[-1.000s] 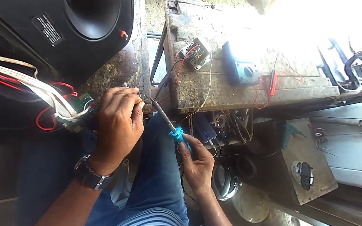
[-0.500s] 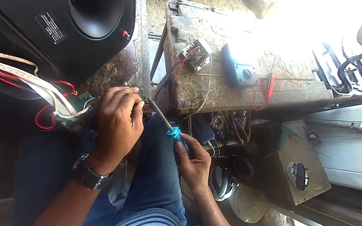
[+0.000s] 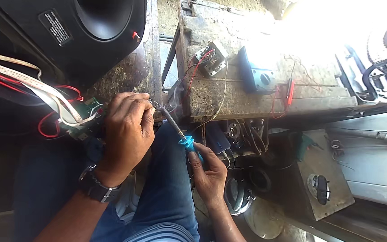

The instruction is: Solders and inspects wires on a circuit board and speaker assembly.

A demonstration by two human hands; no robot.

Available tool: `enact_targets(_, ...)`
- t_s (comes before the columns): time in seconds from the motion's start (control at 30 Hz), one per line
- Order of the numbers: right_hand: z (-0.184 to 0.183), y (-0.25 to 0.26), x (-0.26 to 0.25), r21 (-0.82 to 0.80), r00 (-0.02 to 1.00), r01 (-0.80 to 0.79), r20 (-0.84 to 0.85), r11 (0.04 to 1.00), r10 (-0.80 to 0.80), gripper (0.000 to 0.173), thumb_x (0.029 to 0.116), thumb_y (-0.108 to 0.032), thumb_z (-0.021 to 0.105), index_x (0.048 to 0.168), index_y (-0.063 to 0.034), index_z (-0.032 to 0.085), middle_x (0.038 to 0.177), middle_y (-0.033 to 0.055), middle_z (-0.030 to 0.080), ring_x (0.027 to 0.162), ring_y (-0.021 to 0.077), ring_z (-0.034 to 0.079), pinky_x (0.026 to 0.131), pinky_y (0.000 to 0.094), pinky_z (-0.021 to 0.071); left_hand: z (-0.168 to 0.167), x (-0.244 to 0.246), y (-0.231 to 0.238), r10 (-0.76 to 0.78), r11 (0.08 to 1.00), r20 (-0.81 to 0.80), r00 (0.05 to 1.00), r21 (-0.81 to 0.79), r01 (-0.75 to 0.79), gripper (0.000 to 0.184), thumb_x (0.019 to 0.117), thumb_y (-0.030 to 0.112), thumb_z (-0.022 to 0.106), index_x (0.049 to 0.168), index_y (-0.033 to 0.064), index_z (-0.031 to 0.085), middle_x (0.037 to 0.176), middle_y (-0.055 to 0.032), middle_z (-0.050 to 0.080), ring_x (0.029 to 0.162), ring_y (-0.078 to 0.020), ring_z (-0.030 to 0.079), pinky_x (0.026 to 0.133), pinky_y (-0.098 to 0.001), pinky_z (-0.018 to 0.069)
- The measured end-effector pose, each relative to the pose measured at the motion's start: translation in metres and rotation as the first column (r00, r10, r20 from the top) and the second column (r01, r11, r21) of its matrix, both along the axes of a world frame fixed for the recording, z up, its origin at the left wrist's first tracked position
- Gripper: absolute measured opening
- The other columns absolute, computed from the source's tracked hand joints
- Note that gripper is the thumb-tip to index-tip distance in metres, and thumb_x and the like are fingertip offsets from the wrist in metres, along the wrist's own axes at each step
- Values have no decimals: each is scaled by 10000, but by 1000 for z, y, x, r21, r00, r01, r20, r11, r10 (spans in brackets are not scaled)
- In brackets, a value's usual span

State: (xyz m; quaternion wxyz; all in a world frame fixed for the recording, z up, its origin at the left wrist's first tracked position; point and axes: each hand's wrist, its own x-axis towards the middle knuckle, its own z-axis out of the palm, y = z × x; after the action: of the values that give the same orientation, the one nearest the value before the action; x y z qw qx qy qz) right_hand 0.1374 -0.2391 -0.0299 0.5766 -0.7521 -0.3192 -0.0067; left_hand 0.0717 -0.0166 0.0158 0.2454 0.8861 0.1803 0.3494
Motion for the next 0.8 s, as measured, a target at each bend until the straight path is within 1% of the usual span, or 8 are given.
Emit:
enact_targets(0.2,0,1,0,10,1000,-5,-4,1000,5,242,961,-59,665,1160,66,721,1038,118,742,894,122,711,811,254,616,-1,1,0,8,1000,12,1000,-4,-8,218,1032,155,555,1051,16,721,1277,-122,687,1291,-273,578,1090,-413,459)
enact_targets(0.33,-1,3,1,13,1000,-11,4,1000,11,245,956,-66,672,1154,69,721,1034,118,742,904,125,712,823,258,616,-2,1,0,18,1000,20,1000,-7,-18,216,1029,157,558,1056,17,720,1269,-116,691,1285,-267,583,1088,-410,463)
enact_targets(0.57,-1,2,3,22,1000,5,0,1000,-5,249,962,-71,666,1166,63,718,1048,118,742,901,127,713,819,262,618,-3,1,-3,21,1000,38,999,20,-22,204,1028,148,559,1034,15,713,1286,-127,683,1298,-275,579,1102,-415,460)
enact_targets(0.67,3,-1,5,42,1000,25,3,999,-25,253,960,-67,670,1168,70,714,1042,117,740,872,116,707,794,250,616,-5,1,-5,40,998,15,999,38,-40,221,1035,166,547,1053,13,704,1327,-136,661,1320,-279,565,1116,-423,449)
enact_targets(0.73,7,-4,5,56,1000,29,-1,998,-29,256,960,-62,669,1176,71,708,1055,117,740,897,122,715,819,257,622,-7,1,-5,67,997,-5,998,42,-67,231,1043,173,530,1081,12,692,1372,-148,632,1355,-284,538,1131,-433,438)
enact_targets(0.8,10,-7,6,77,999,39,-10,996,-38,257,967,-67,663,1184,63,707,1074,115,740,927,132,718,838,272,624,-10,3,-4,92,995,-8,996,44,-92,242,1053,178,509,1101,7,674,1437,-163,588,1418,-308,482,1159,-460,415)
